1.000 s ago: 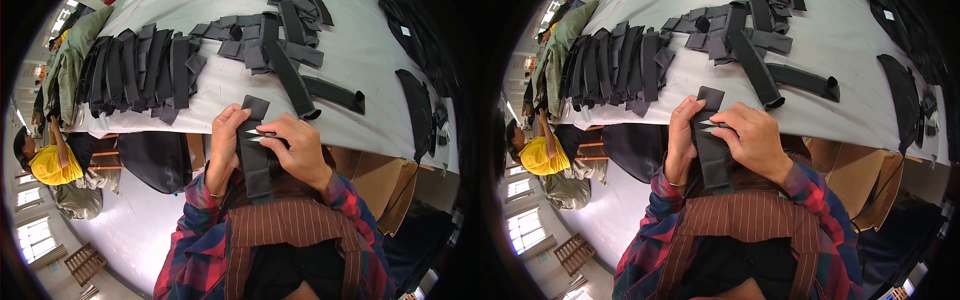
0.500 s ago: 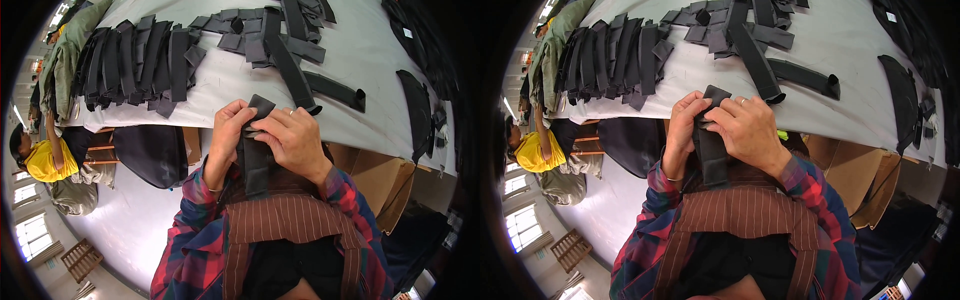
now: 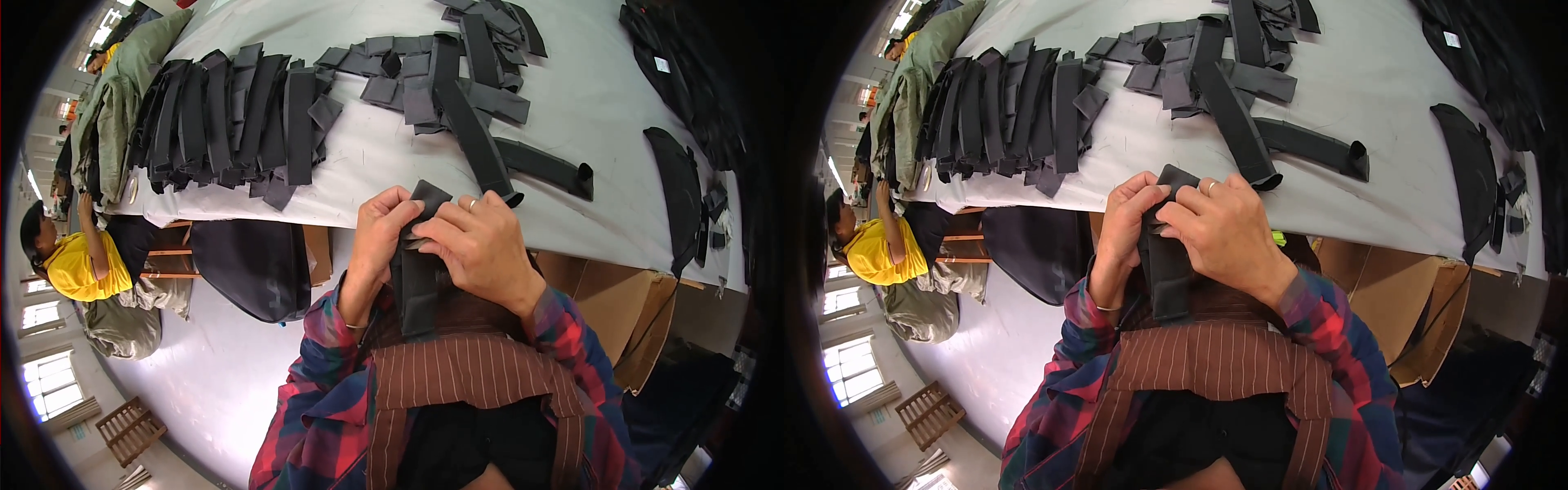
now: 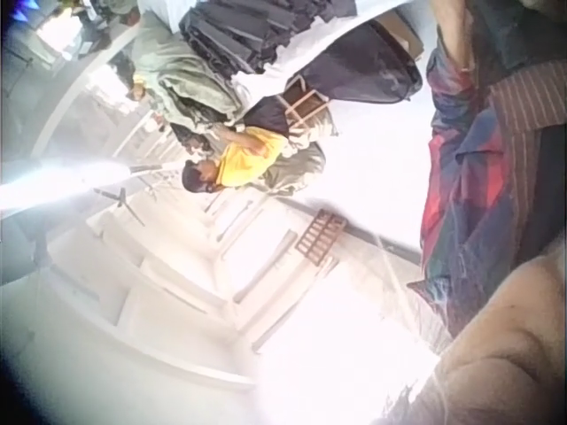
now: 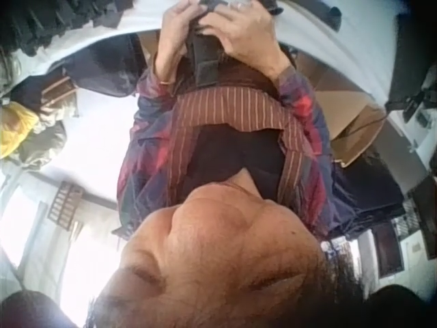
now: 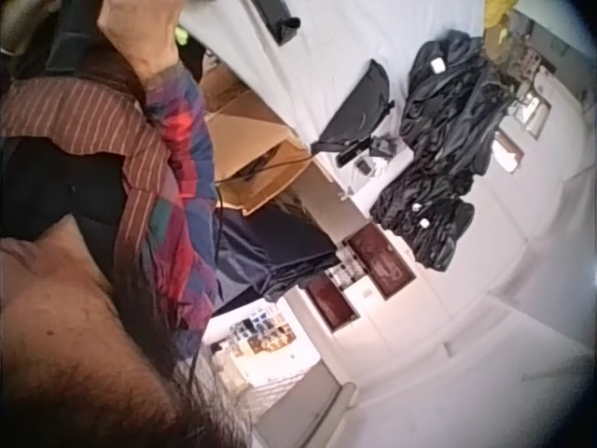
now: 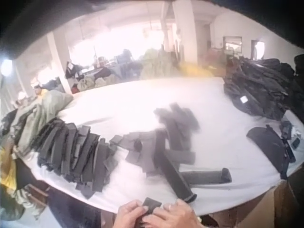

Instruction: Using small snips to trim or mark black fabric components in a factory setting.

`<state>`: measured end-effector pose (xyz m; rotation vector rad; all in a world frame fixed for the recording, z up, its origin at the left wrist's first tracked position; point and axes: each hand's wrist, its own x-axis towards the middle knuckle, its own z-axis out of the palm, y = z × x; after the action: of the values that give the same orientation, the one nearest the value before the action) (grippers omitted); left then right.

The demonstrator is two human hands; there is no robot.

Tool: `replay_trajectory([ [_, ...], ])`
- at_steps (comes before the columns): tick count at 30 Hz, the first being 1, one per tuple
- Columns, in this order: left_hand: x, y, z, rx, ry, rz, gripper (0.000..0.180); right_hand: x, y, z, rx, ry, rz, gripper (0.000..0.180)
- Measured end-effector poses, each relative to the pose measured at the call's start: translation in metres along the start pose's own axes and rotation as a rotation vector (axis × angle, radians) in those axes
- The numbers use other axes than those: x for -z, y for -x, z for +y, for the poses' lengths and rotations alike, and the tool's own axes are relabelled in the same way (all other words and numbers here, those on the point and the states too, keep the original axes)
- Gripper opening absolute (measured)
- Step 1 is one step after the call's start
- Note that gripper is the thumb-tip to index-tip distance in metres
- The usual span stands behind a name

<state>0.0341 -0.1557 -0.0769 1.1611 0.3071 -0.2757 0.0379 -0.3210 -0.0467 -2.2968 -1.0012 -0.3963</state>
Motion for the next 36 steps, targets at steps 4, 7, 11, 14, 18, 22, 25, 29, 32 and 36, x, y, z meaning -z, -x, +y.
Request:
replay_trajectory([
  [4, 0.001, 0.0, 0.0, 0.002, -0.016, -0.005, 0.013, -0.002, -0.001, 0.003, 0.01, -0.01, 0.023, 0.014],
  [7, 0.0, 0.001, 0.001, 0.035, 0.015, -0.031, 0.013, -0.002, 0.0, 0.005, 0.01, -0.064, 0.017, 0.017],
  [11, 0.002, 0.0, 0.0, 0.074, 0.136, -0.054, 0.012, -0.002, 0.0, 0.01, 0.036, -0.06, -0.028, 0.015],
  [14, 0.006, 0.003, 0.002, 0.089, 0.174, -0.052, 0.011, -0.002, 0.005, 0.013, -0.079, -0.147, 0.024, 0.015],
  [18, 0.005, 0.009, -0.001, 0.152, 0.204, -0.144, 0.009, -0.009, -0.003, 0.009, -0.49, -0.537, 0.346, 0.019],
  [22, 0.0, 0.026, -0.01, 0.047, 0.146, -0.186, 0.041, -0.013, 0.015, 0.029, -0.618, -0.783, 0.089, 0.017],
  [25, 0.001, 0.044, -0.021, 0.087, 0.243, -0.272, 0.069, -0.01, 0.016, 0.029, -0.674, -0.794, 0.184, 0.016],
  [29, 0.0, 0.052, -0.027, -0.023, 0.249, -0.066, 0.03, -0.006, 0.015, 0.022, -0.503, -0.683, 0.242, 0.014],
  [32, 0.023, 0.035, -0.045, -0.255, 0.082, 0.053, 0.02, 0.002, 0.019, -0.001, -0.422, -0.739, 0.107, 0.016],
  [36, 0.023, 0.034, -0.039, -0.161, 0.095, 0.098, 0.011, -0.014, 0.037, -0.014, -0.417, -0.781, 0.001, 0.021],
])
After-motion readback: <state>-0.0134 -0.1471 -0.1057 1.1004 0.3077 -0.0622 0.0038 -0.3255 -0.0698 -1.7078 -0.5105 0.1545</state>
